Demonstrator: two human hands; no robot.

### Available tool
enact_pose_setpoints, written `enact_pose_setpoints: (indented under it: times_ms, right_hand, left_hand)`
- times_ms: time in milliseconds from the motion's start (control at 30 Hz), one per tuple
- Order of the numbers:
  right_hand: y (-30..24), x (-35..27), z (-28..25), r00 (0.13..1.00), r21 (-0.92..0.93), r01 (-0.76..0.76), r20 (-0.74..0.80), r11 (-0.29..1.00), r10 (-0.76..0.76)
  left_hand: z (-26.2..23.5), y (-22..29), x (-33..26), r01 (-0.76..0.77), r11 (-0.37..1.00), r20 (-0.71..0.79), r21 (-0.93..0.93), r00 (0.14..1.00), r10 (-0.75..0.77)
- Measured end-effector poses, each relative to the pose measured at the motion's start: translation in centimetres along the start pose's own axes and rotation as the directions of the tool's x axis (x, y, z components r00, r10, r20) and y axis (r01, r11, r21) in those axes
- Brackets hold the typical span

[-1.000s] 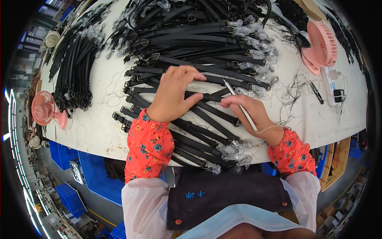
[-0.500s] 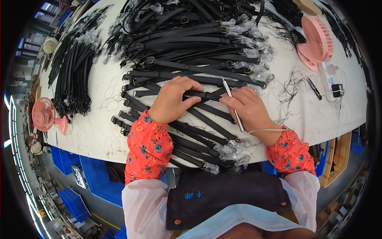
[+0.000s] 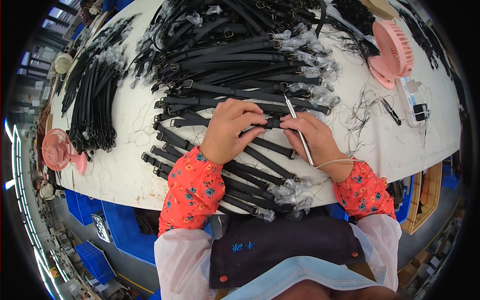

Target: The person uses a metal tool to attach metal hardware to the ends of black leather belts. They work on a white table in a factory setting, handling the belts one by one and placing the finished items into a pile.

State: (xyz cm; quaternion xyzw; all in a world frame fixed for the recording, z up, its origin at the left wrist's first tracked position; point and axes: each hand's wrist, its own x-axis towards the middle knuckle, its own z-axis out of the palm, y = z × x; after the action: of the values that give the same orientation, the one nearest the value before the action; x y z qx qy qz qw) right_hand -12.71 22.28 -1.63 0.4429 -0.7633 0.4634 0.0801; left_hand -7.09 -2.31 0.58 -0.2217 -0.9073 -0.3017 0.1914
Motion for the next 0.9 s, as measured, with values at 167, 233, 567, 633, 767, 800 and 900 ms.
enact_pose_setpoints:
  times_ms: [167,233,567,633,767,800,900]
  right_hand:
    - [0.1,0.0,0.0,1.0,0.008,0.001,-0.017,1.0,-0.001]
    - [0.0,0.0,-0.1,1.0,0.003,-0.003,-0.014,1.0,0.003]
    - [-0.2,0.2,-0.3,1.0,0.017,-0.02,-0.018,1.0,0.02]
    - [-0.1,0.1,-0.3,1.0,0.018,-0.014,-0.02,1.0,0.015]
    - [0.0,0.0,-0.3,1.0,0.01,-0.006,-0.018,1.0,0.007]
    - [0.0,0.0,-0.3,1.0,0.007,0.0,-0.017,1.0,0.0]
    - [0.0,0.0,-0.4,1.0,-0.001,0.017,-0.015,1.0,-0.017]
  left_hand:
    - [0.7,0.4,-0.1,0.016,1.0,-0.043,0.026,0.999,-0.015]
    - [0.6,0.7,0.1,0.027,1.0,-0.037,0.009,0.999,-0.027]
    - [0.1,0.7,0.3,0.078,0.996,-0.038,-0.043,0.996,-0.079]
    - [0.4,0.1,-0.1,0.001,0.999,-0.034,0.052,0.999,0.001]
    - [0.6,0.2,-0.2,0.093,0.991,-0.062,-0.092,0.993,-0.099]
    - [0.7,-0.1,-0.2,0.125,0.98,-0.059,-0.157,0.989,-0.135]
    - [0.7,-0.2,-0.3,0.261,0.908,0.018,-0.329,0.962,-0.271]
